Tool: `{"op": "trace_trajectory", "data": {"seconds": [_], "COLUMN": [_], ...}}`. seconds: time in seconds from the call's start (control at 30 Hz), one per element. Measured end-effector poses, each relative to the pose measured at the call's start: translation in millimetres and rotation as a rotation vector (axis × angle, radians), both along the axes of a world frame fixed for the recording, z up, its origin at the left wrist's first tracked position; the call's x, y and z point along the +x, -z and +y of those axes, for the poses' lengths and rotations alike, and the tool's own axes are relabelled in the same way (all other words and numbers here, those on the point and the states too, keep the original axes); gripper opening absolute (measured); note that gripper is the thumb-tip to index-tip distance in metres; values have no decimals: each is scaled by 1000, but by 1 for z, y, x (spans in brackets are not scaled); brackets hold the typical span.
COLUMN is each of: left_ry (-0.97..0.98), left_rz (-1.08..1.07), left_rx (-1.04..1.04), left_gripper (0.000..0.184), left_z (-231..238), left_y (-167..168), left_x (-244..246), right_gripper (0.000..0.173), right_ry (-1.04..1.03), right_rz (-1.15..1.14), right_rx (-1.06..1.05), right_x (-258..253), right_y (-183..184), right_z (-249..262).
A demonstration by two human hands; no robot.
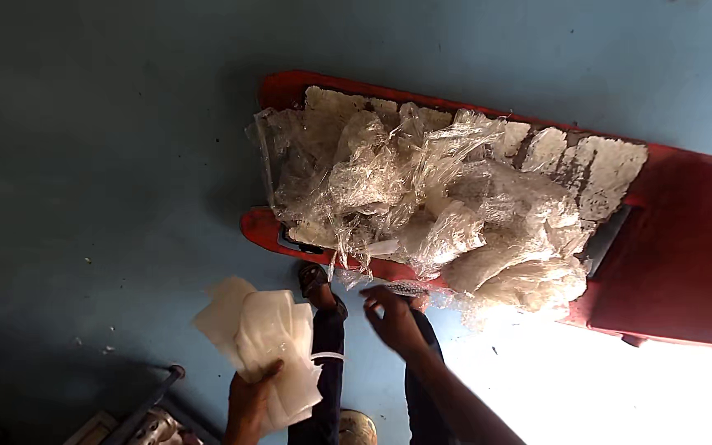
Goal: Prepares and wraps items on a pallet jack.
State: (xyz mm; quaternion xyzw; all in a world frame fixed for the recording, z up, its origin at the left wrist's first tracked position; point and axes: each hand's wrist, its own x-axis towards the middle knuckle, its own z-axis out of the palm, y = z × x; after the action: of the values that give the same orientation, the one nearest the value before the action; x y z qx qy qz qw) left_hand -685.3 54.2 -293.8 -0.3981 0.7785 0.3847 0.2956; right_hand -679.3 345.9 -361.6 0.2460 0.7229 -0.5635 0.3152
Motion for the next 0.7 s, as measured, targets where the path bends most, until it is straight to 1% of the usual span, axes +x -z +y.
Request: {"op": "trace_trajectory", "data": {"seconds": [0.07,0.17,0.23,0.27,0.3,0.37,0.4,0.47,0.5,0.53,0.6,0.67,0.7], "left_ry": [-26,-48,-47,-41,-31,-18,-20,-51,-69,-84,-96,-91,-87], "left_rz": [-14,-37,-54,-64,-70,-77,-84,-92,-92,-91,-83,-84,-83], "left_rx": [-6,21,39,47,58,81,97,122,130,139,160,176,182], "left_gripper": [62,64,64,64,64,64,65,64,64,63,63,62,61], "left_z": [-18,-33,-36,-36,-37,-42,-45,-50,-51,-51,-48,-45,-44], "left_y": [-1,3,1,0,0,2,4,8,9,9,9,7,6], "left_x": [3,11,18,20,24,32,36,40,41,41,40,38,38], "right_gripper": [33,49,63,65,61,43,33,25,25,29,46,66,75], "right_ry": [-82,-266,-367,-384,-377,-303,-237,-107,-61,-36,-18,-82,-150], "right_rz": [-62,-188,-304,-333,-340,-268,-161,130,260,353,497,517,464], "right_rx": [151,339,410,442,473,537,574,672,731,796,899,929,919], "right_x": [-12,-31,-44,-50,-54,-59,-60,-65,-71,-80,-106,-140,-158], "right_y": [43,108,136,146,151,146,139,122,112,101,84,77,77], "right_z": [12,25,28,29,28,22,17,5,-1,-5,-6,0,6]}}
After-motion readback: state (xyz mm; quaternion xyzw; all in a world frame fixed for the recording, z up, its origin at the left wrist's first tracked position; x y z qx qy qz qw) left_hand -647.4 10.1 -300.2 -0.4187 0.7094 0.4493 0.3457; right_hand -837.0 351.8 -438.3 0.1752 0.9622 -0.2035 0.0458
